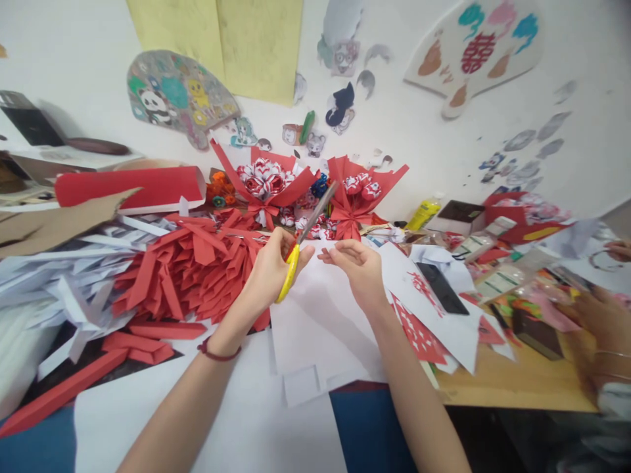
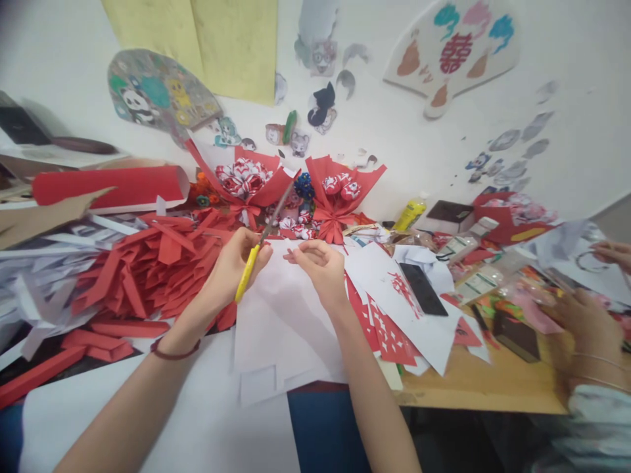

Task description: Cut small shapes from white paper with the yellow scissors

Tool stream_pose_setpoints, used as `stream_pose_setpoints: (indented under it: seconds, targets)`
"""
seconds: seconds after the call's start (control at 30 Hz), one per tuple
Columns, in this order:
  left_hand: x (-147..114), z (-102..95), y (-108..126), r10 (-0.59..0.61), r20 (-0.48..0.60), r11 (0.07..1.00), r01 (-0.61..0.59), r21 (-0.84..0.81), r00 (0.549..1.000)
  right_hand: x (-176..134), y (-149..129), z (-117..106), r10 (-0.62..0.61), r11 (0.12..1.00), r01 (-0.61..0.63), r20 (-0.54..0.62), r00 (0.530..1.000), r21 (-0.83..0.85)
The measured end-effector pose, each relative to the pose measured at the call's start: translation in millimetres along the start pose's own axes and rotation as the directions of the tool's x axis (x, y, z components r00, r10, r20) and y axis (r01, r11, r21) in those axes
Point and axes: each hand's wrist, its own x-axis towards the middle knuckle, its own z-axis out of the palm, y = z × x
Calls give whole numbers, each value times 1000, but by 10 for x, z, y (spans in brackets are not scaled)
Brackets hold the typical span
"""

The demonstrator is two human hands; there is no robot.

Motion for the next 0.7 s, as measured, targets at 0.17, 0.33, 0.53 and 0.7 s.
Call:
stream_pose_setpoints:
  seconds: [0.17,0.33,0.53,0.7]
  targets:
    - [-10,27,-36,23,121,980,-46,195,992,57,-17,-65,-76,995,81,-91,993,50]
    - [-2,42,-33,-3,179,972,-40,233,984,70,-26,-99,-112,989,122,-114,987,83]
    - [13,17,3,-5,248,977,-48,208,969,56,-25,-121,-125,990,130,-100,987,45]
    - [27,3,-9,32,216,969,-83,232,976,56,-25,-125,-121,991,126,-109,987,46]
